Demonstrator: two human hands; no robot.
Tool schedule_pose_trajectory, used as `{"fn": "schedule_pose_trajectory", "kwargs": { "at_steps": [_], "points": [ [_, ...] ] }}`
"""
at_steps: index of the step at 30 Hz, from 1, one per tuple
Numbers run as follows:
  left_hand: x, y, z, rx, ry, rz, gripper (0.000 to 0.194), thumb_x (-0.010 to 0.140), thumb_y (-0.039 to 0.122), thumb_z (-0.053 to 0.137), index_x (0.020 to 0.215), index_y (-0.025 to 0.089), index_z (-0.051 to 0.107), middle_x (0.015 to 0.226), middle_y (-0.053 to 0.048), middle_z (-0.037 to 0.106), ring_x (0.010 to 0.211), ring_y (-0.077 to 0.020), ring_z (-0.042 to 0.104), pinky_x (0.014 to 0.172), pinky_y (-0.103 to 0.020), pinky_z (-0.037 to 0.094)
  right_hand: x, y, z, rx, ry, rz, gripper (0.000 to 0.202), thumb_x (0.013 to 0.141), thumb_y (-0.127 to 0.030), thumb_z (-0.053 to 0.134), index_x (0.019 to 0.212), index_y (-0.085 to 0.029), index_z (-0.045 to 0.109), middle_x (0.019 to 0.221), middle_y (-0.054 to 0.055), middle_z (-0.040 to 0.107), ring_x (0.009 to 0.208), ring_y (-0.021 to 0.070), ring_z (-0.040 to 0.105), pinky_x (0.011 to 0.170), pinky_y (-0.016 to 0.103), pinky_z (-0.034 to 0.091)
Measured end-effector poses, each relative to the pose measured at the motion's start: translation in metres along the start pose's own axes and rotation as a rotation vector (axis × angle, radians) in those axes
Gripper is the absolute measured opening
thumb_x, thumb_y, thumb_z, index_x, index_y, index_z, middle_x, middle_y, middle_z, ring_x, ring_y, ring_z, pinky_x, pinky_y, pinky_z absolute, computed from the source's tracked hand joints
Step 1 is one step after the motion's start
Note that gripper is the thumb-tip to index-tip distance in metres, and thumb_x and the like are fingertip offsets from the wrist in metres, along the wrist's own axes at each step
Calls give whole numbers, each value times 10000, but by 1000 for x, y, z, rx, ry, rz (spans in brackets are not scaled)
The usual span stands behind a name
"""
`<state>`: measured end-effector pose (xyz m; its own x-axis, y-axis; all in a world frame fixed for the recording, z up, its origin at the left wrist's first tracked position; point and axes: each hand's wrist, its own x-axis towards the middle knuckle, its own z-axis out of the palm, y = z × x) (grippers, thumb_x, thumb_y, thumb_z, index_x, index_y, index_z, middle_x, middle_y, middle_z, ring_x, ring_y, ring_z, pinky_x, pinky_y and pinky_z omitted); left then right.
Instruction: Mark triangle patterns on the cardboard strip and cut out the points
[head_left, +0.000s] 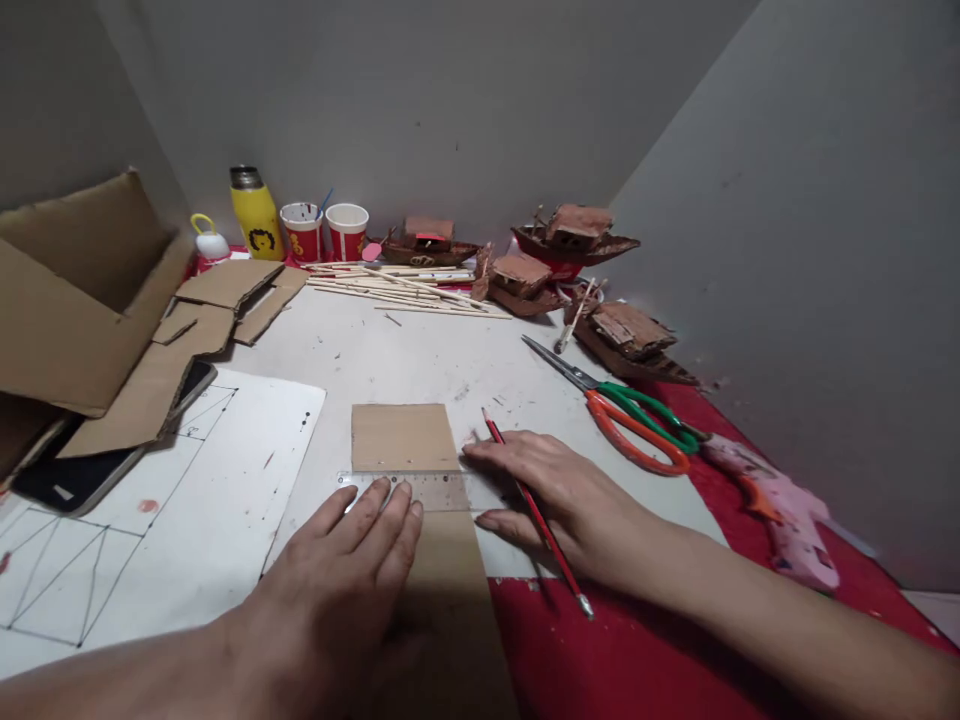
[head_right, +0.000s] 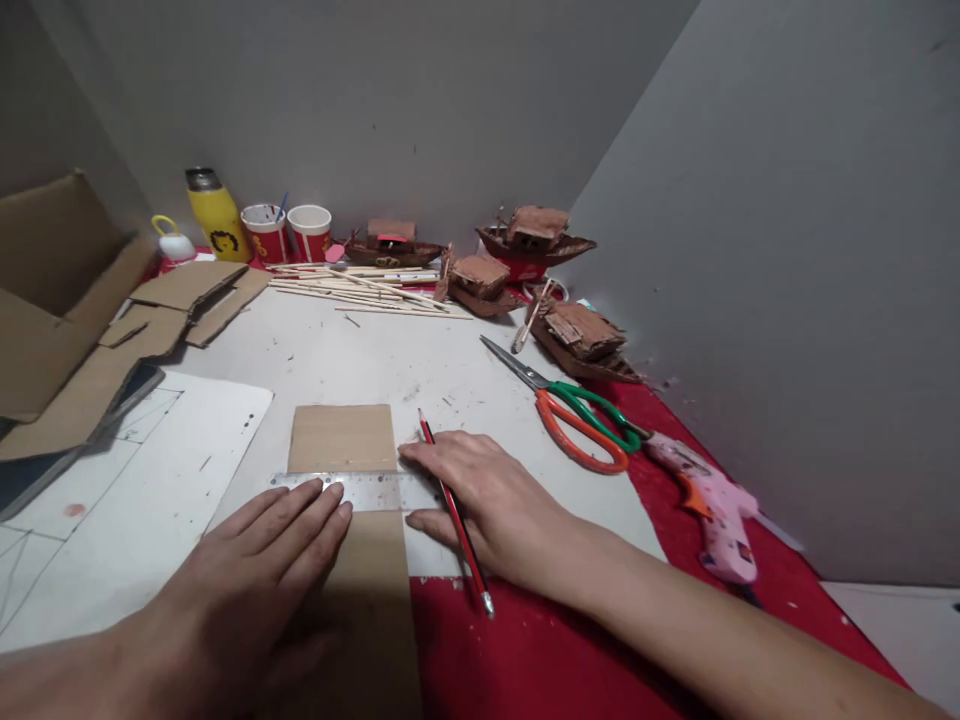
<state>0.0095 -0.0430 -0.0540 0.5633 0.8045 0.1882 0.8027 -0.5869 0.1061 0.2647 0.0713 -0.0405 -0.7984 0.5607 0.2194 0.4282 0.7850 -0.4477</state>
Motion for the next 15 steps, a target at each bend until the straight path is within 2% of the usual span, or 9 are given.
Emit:
{"fn": "schedule_pose_trajectory", "kwargs": {
  "at_steps": [3, 5, 8, 10, 11, 14, 15],
  "points": [
    [0, 0, -3, -16, -22, 12, 615, 899, 512, 571, 1357, 102, 577, 1396, -176, 600, 1276, -360, 562, 1044, -513, 447, -7, -6, 5, -37, 13, -34, 356, 923, -230, 599, 1277, -192, 580, 1085, 152, 712, 1001, 290, 661, 871, 472, 538],
    [-2, 0, -5, -70, 4, 19, 595, 891, 483, 589, 1357, 113, 575, 1391, -184, 603, 1278, -361, 558, 1055, -535, 442, -11, -9, 7, -43, 20, -46, 341, 927, -206, 577, 1268, -196, 579, 1032, 140, 714, 952, 279, 664, 841, 451, 550],
    [-2, -7, -12, -263, 191, -39, 569, 884, 394, 612, 1388, 141, 534, 1400, -176, 596, 1283, -328, 551, 1062, -531, 436, -18, -8, 6, -37, 57, -46, 363, 935, -214, 567, 1297, -198, 562, 999, 137, 709, 901, 271, 670, 787, 415, 571],
    [3, -15, -19, -484, 337, -237, 524, 905, 356, 596, 1391, 173, 523, 1388, -155, 603, 1270, -291, 558, 1057, -495, 442, -23, -5, 4, 2, 126, -13, 380, 935, -236, 566, 1313, -203, 556, 1026, 143, 708, 911, 270, 679, 782, 405, 579],
    [6, -20, -22, -631, 387, -400, 487, 913, 357, 597, 1367, 190, 543, 1369, -140, 614, 1248, -274, 571, 1047, -467, 449, -24, -4, 3, 35, 174, 32, 384, 929, -252, 574, 1309, -205, 560, 1042, 143, 707, 925, 270, 682, 794, 407, 580],
    [18, -36, -30, -1138, 521, -860, 461, 844, 392, 705, 1247, 187, 616, 1287, -128, 642, 1157, -258, 610, 935, -358, 495, -21, -7, 1, 259, 298, 273, 429, 904, -357, 606, 1296, -191, 555, 1042, 123, 687, 875, 249, 691, 789, 408, 588],
    [21, -41, -31, -1195, 523, -913, 478, 838, 402, 708, 1235, 156, 612, 1224, -149, 661, 1099, -256, 634, 876, -338, 509, -18, -11, 2, 377, 312, 368, 469, 897, -411, 610, 1299, -178, 542, 1027, 112, 670, 821, 232, 689, 752, 398, 595]
  ]
}}
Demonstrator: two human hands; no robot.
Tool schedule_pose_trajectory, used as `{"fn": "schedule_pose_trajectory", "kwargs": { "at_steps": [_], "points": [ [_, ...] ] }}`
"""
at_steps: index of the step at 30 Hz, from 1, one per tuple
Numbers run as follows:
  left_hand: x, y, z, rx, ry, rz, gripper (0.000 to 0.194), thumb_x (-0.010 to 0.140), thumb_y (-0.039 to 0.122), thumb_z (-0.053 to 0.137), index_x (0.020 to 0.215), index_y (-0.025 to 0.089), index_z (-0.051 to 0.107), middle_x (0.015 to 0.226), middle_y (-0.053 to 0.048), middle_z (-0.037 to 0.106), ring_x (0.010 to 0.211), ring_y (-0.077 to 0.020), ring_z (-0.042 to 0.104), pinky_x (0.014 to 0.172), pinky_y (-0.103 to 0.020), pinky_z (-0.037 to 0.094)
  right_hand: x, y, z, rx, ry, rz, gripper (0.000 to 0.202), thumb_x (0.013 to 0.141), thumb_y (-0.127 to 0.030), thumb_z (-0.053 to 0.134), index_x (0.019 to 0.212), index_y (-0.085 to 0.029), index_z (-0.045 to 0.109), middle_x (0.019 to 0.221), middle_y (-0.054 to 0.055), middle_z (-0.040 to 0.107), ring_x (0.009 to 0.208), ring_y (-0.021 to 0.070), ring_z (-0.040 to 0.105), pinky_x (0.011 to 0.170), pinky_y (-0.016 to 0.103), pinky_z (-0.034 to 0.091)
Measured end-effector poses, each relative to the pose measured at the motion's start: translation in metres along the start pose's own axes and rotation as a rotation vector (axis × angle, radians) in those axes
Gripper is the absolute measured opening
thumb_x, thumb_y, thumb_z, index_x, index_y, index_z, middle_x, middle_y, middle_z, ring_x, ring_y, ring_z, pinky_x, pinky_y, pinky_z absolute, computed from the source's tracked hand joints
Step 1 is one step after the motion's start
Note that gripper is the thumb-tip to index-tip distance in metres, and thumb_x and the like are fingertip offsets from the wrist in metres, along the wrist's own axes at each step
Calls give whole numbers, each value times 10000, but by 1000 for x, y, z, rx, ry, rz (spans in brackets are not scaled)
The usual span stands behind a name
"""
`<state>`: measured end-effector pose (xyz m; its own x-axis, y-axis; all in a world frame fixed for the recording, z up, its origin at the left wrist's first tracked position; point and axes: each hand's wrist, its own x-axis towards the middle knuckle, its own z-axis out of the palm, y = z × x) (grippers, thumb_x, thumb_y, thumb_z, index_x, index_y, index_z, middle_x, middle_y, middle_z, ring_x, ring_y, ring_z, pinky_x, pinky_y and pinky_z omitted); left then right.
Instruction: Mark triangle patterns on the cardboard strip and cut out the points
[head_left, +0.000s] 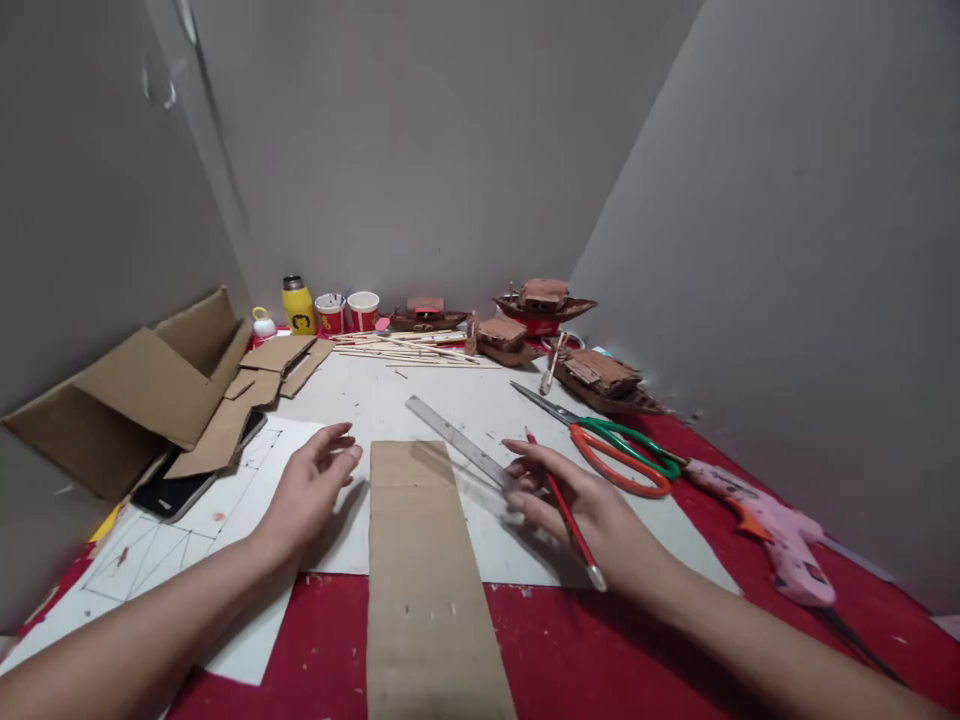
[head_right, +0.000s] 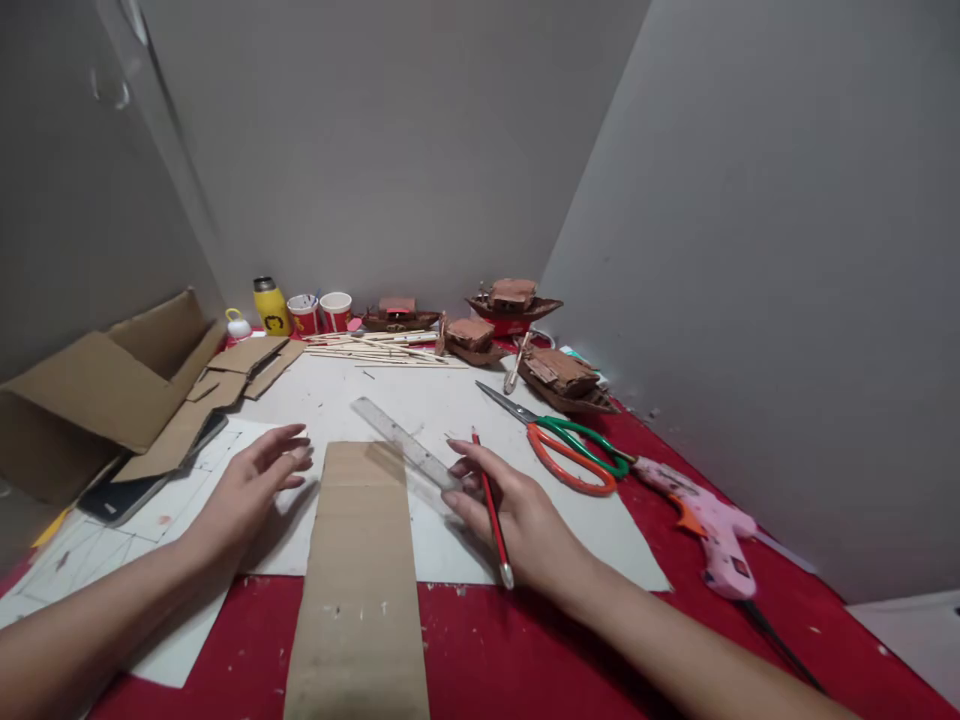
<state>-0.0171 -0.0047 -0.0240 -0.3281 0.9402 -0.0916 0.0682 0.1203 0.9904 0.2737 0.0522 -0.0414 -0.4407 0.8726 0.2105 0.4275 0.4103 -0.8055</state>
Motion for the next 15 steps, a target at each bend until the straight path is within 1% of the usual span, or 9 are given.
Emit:
{"fn": "schedule_pose_trajectory", "kwargs": {
  "at_steps": [2, 4, 6, 9, 12, 14, 15],
  "points": [
    [8, 2, 0, -69, 5, -70, 523, 830, 384, 716, 1246, 96, 583, 1096, -173, 685, 947, -226, 670, 779, -310, 513, 4, -8, 9, 213, -13, 177, 585, 865, -517, 624, 1300, -142, 516, 994, 95, 626, 735, 206, 673, 665, 371, 598],
    [11, 3, 0, -107, -26, -99, 571, 815, 343, 734, 1266, 47, 546, 981, -167, 688, 795, -184, 667, 688, -284, 502, 8, -17, 21, 361, -23, 267, 671, 809, -573, 665, 1278, -117, 516, 962, 81, 594, 757, 220, 671, 620, 360, 595],
    [11, 4, 1, -154, -62, -124, 603, 787, 300, 768, 1269, 26, 530, 911, -141, 677, 703, -150, 643, 619, -259, 478, 12, -24, 31, 433, -16, 293, 685, 768, -572, 709, 1251, -117, 534, 919, 63, 587, 812, 247, 676, 604, 354, 593],
    [9, 4, 1, -212, -99, -142, 597, 762, 266, 802, 1249, 30, 550, 841, -102, 668, 667, -130, 623, 579, -235, 452, 16, -29, 40, 506, -11, 301, 643, 774, -533, 724, 1238, -127, 538, 902, 52, 597, 823, 245, 681, 600, 339, 586],
    [6, 3, 3, -266, -161, -161, 496, 745, 233, 815, 1165, 52, 623, 756, -69, 675, 628, -121, 609, 560, -218, 440, 15, -28, 46, 608, -18, 323, 661, 783, -522, 727, 1268, -133, 504, 970, 65, 577, 861, 233, 682, 627, 321, 588],
    [4, 1, 5, -300, -233, -182, 409, 720, 225, 823, 1066, 58, 683, 744, -86, 703, 618, -143, 630, 580, -240, 469, 14, -28, 49, 645, -27, 313, 704, 763, -546, 736, 1282, -137, 492, 1005, 74, 562, 892, 236, 678, 642, 317, 590],
    [3, 1, 6, -316, -266, -190, 382, 704, 226, 828, 1024, 59, 704, 759, -104, 722, 631, -166, 652, 605, -261, 491, 13, -27, 50, 643, -23, 296, 725, 749, -563, 739, 1284, -139, 492, 1007, 75, 563, 875, 230, 674, 642, 319, 589]
  ]
}}
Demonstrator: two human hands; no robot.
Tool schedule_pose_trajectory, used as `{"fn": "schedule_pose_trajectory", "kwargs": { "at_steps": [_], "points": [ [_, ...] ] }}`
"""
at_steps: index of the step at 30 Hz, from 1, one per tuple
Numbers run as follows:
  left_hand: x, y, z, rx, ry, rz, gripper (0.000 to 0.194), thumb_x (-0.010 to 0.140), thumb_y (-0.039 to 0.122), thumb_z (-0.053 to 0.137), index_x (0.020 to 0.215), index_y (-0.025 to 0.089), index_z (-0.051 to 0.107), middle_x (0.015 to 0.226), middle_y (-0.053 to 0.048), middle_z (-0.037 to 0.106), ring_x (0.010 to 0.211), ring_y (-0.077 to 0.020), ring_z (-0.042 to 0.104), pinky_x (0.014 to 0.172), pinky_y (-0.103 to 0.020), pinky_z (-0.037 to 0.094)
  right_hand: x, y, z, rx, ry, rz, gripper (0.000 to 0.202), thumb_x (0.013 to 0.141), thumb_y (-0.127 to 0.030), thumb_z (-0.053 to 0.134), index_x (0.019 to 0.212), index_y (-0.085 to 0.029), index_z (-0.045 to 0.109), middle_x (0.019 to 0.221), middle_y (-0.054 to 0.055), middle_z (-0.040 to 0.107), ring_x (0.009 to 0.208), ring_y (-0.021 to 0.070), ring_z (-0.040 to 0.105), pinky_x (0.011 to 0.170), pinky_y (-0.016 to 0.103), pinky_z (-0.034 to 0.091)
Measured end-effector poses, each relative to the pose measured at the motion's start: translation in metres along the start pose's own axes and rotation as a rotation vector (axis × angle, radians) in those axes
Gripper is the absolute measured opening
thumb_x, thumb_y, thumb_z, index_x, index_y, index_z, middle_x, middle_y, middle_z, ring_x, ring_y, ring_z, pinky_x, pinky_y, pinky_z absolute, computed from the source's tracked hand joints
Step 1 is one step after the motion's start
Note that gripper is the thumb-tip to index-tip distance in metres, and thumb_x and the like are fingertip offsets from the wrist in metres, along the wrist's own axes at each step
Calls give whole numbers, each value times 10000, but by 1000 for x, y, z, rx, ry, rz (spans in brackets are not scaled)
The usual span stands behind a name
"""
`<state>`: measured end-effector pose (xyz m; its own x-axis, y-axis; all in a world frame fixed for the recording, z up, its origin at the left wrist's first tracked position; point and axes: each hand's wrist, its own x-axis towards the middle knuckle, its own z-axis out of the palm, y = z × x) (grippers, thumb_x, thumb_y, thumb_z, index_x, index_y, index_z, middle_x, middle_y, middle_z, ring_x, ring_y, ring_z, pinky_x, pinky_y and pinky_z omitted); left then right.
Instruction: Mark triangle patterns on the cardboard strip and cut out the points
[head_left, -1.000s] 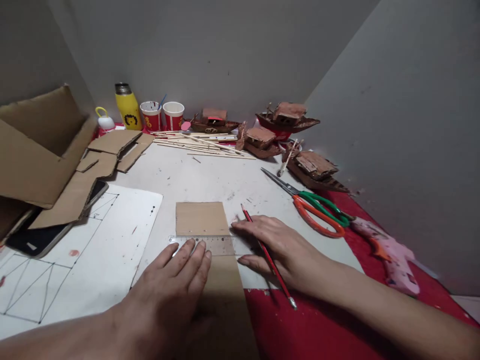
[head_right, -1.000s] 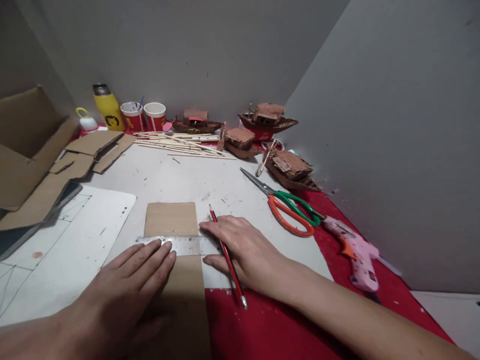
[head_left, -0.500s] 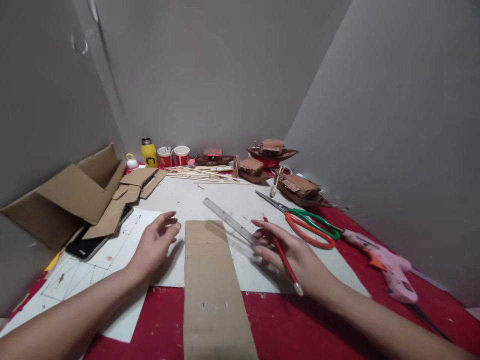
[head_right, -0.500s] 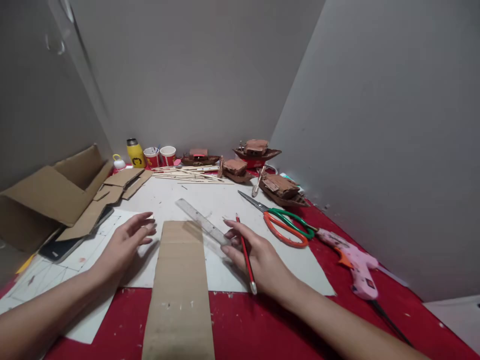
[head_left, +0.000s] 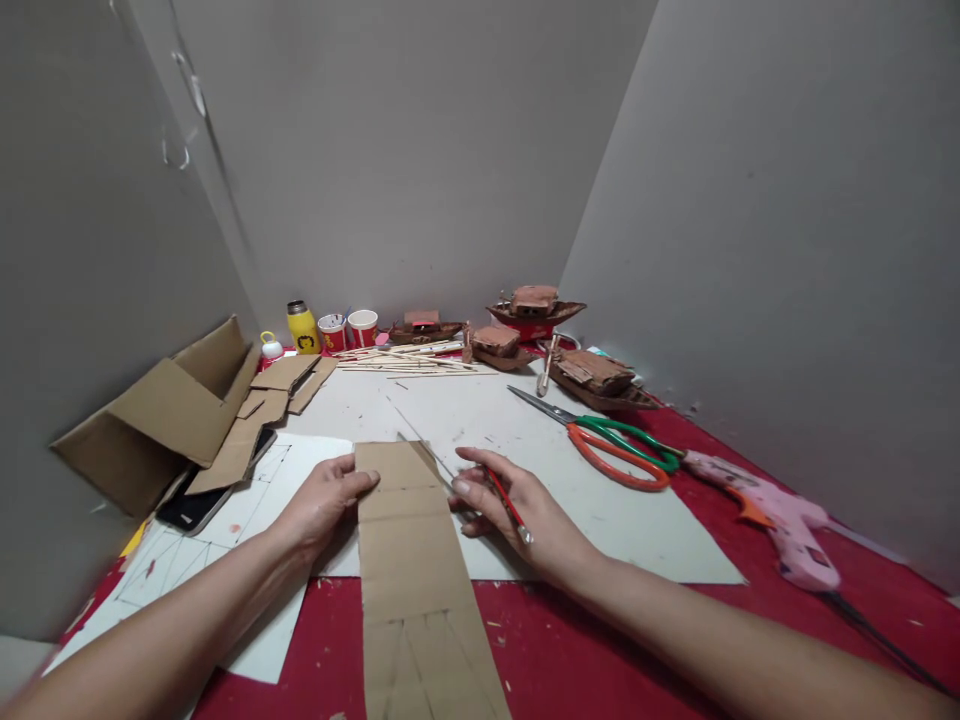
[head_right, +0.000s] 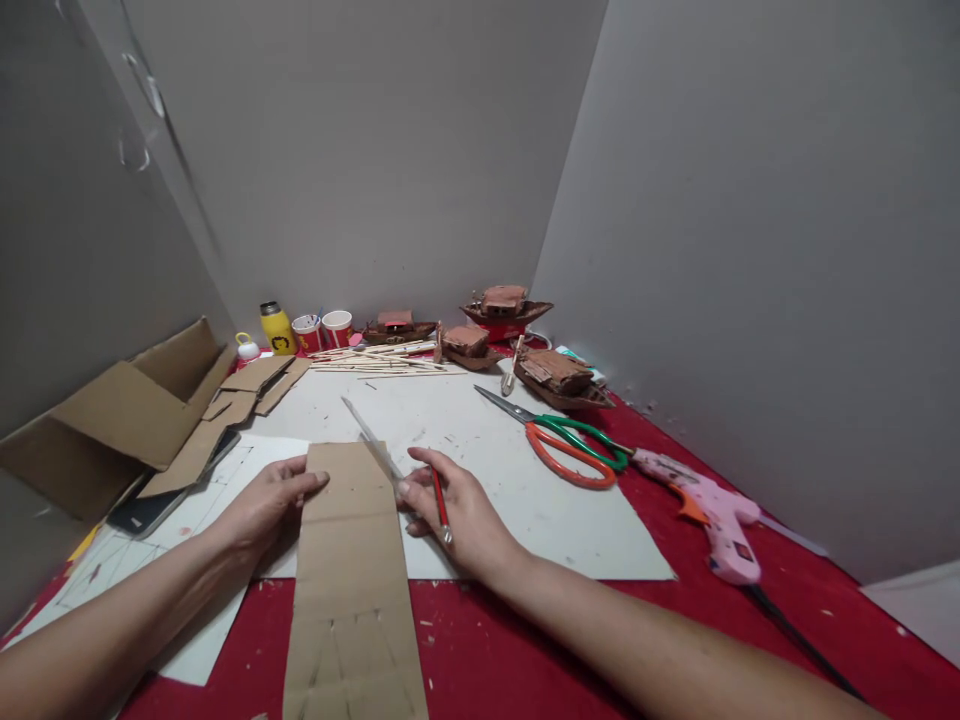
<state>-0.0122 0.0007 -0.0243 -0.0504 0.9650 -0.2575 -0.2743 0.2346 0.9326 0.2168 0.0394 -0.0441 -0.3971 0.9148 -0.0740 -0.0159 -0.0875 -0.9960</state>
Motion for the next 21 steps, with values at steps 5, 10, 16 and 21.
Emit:
{"fn": "schedule_pose_trajectory", "kwargs": {
  "at_steps": [5, 10, 16, 21],
  "points": [
    [-2, 0, 0, -58, -32, 30, 414, 710, 234, 819, 1086, 104, 708, 927, -140, 776, 753, -233, 728, 695, -312, 543, 0, -3, -6, -122, 92, -134, 729, 744, -569, 714, 1306, -156, 501, 984, 54, 590, 595, 135, 576, 576, 333, 533],
    [-6, 3, -2, -98, -35, 83, 440, 765, 214, 779, 1187, 153, 674, 1032, -126, 773, 802, -223, 734, 669, -289, 543, 1, -7, -17, -212, 197, -240, 724, 743, -499, 711, 1334, -134, 510, 998, 84, 629, 746, 182, 584, 721, 354, 515],
    [-6, 1, -1, -124, -51, 104, 437, 750, 222, 790, 1171, 166, 689, 1037, -104, 770, 736, -191, 720, 568, -238, 508, -3, -6, -17, -265, 208, -285, 642, 779, -443, 671, 1326, -142, 523, 899, 34, 580, 717, 174, 561, 680, 325, 472],
    [-7, 1, -2, -138, -55, 111, 455, 742, 236, 800, 1178, 180, 682, 1049, -94, 762, 746, -195, 718, 598, -259, 539, -5, -8, -15, -278, 195, -307, 530, 796, -437, 667, 1229, -149, 566, 846, 24, 580, 702, 177, 565, 629, 309, 448]
  ]
}}
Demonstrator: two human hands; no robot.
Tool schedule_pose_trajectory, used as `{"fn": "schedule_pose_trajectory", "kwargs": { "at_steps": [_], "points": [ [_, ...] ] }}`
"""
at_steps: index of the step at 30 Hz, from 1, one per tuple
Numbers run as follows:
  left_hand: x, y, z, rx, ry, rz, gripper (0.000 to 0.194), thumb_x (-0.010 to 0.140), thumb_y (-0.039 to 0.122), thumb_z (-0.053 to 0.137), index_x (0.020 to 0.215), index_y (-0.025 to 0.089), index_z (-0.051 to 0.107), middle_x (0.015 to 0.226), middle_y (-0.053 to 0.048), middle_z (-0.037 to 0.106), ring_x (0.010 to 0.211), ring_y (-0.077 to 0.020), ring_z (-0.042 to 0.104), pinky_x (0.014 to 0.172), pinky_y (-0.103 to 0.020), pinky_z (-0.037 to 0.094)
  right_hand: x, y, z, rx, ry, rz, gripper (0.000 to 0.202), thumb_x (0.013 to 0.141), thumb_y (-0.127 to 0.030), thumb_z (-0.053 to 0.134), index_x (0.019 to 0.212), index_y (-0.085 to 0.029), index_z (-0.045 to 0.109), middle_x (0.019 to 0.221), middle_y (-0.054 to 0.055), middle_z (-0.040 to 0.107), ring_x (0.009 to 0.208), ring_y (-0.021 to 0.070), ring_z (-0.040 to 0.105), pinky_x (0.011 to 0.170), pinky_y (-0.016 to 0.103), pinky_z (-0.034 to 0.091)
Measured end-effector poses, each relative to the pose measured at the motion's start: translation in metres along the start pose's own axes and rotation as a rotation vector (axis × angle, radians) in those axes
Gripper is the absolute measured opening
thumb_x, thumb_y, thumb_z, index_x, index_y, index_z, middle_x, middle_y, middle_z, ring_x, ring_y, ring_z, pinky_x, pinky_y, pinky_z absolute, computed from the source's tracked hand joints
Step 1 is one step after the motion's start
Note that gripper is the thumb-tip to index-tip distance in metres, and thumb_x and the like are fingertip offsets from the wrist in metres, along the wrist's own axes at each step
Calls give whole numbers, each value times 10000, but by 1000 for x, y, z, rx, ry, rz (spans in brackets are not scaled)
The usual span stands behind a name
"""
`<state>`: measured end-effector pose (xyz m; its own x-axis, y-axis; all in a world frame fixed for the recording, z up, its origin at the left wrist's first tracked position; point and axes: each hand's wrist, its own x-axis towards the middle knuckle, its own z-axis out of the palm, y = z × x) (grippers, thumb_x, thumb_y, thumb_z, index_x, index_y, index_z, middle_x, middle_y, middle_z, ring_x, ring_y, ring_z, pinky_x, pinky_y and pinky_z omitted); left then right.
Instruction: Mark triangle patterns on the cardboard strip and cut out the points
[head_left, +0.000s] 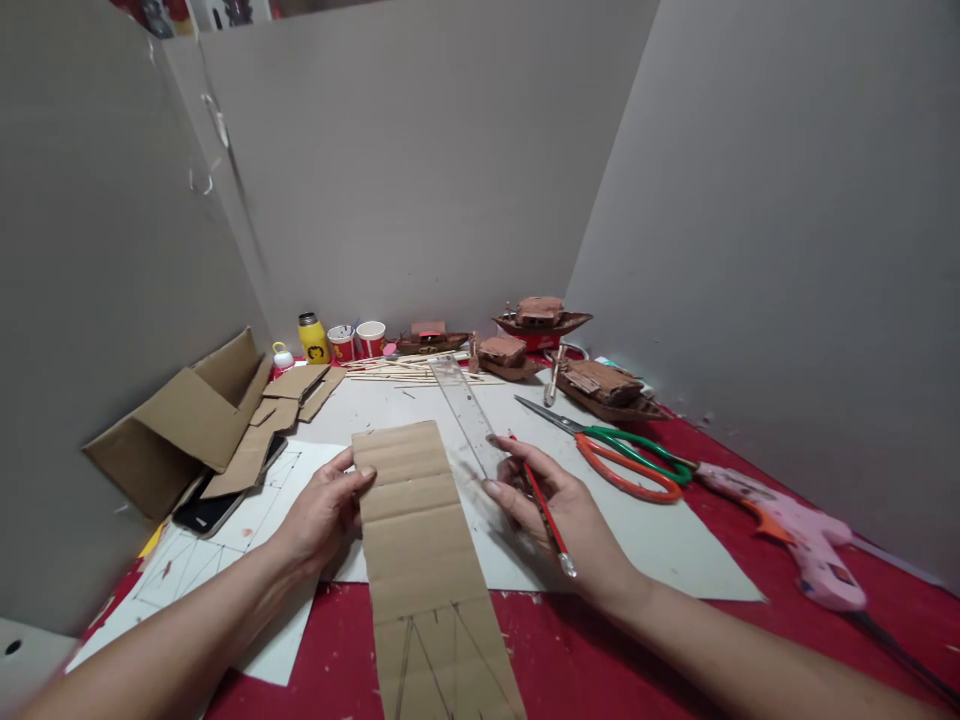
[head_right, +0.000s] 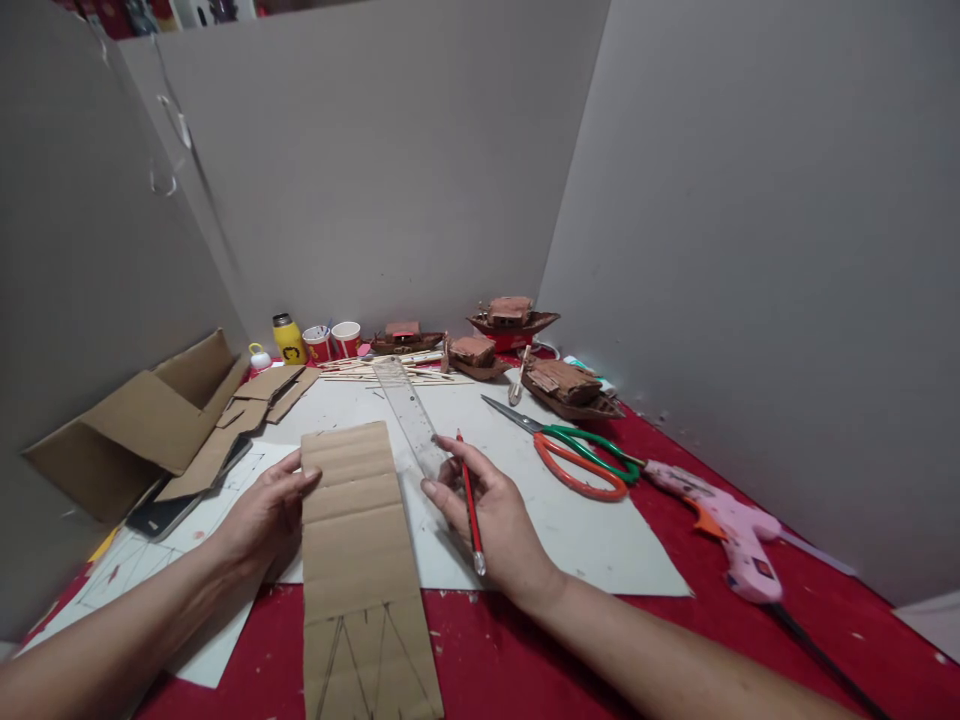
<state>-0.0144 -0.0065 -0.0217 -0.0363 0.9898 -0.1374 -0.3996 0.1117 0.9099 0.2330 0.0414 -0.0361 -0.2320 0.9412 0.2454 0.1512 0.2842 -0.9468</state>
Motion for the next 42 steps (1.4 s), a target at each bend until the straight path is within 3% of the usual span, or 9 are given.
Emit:
{"fn": "schedule_pose_trajectory", "kwargs": {
  "at_steps": [6, 11, 15, 23, 33, 36, 39, 42],
  "points": [
    [5, -8, -7, 14, 35, -31, 402, 737, 233, 803, 1115, 163, 688, 941, -72, 759, 714, -161, 696, 598, -236, 554, 0, 4, 0, 59, -7, -39, 327, 781, -395, 720, 1007, -198, 589, 808, 3, 590, 693, 160, 573, 613, 279, 458],
    [7, -12, -6, 51, 2, -105, 366, 748, 218, 801, 1088, 140, 691, 902, -81, 753, 680, -151, 684, 580, -233, 560, -2, 4, 2, 217, -82, 63, 277, 820, -420, 725, 843, -215, 539, 650, -33, 604, 577, 125, 551, 529, 229, 450],
    [4, -10, -3, 55, -52, -120, 431, 740, 211, 810, 1146, 155, 676, 1005, -102, 756, 719, -161, 696, 655, -267, 579, -2, 6, 3, 353, -94, 129, 300, 880, -480, 675, 847, -209, 551, 661, -27, 648, 552, 112, 588, 481, 200, 446],
    [3, -10, -2, 78, -68, -122, 470, 719, 218, 824, 1162, 165, 677, 1099, -129, 748, 896, -229, 718, 732, -295, 568, 1, 6, 2, 449, -27, 151, 341, 841, -508, 707, 904, -183, 624, 682, -15, 657, 516, 108, 620, 428, 180, 437],
    [2, -12, -4, 142, 15, -87, 676, 732, 238, 829, 1351, 175, 564, 711, 7, 689, 549, -97, 582, 524, -198, 428, 0, 8, -2, 418, -28, 150, 270, 881, -423, 670, 1016, -194, 623, 775, 4, 658, 589, 123, 611, 455, 207, 477],
    [3, -12, -5, 139, 47, -76, 751, 742, 194, 810, 1418, 188, 483, 869, -35, 721, 669, -121, 634, 568, -207, 468, 0, 8, -2, 390, -30, 155, 263, 890, -406, 656, 1044, -196, 611, 794, 8, 660, 605, 127, 606, 467, 214, 478],
    [4, -14, -8, 146, 49, -72, 713, 740, 143, 793, 1389, 176, 500, 1078, -110, 718, 800, -154, 674, 619, -224, 505, 1, 7, -3, 379, -45, 153, 259, 898, -391, 642, 1062, -194, 606, 808, 10, 658, 615, 126, 603, 482, 219, 481],
    [4, -15, -12, 165, 27, -67, 661, 753, 128, 773, 1362, 182, 521, 1114, -110, 707, 806, -159, 682, 653, -245, 532, 2, 8, -5, 373, -54, 149, 254, 901, -383, 638, 1066, -193, 605, 815, 11, 659, 626, 127, 605, 493, 222, 483]
  ]
}}
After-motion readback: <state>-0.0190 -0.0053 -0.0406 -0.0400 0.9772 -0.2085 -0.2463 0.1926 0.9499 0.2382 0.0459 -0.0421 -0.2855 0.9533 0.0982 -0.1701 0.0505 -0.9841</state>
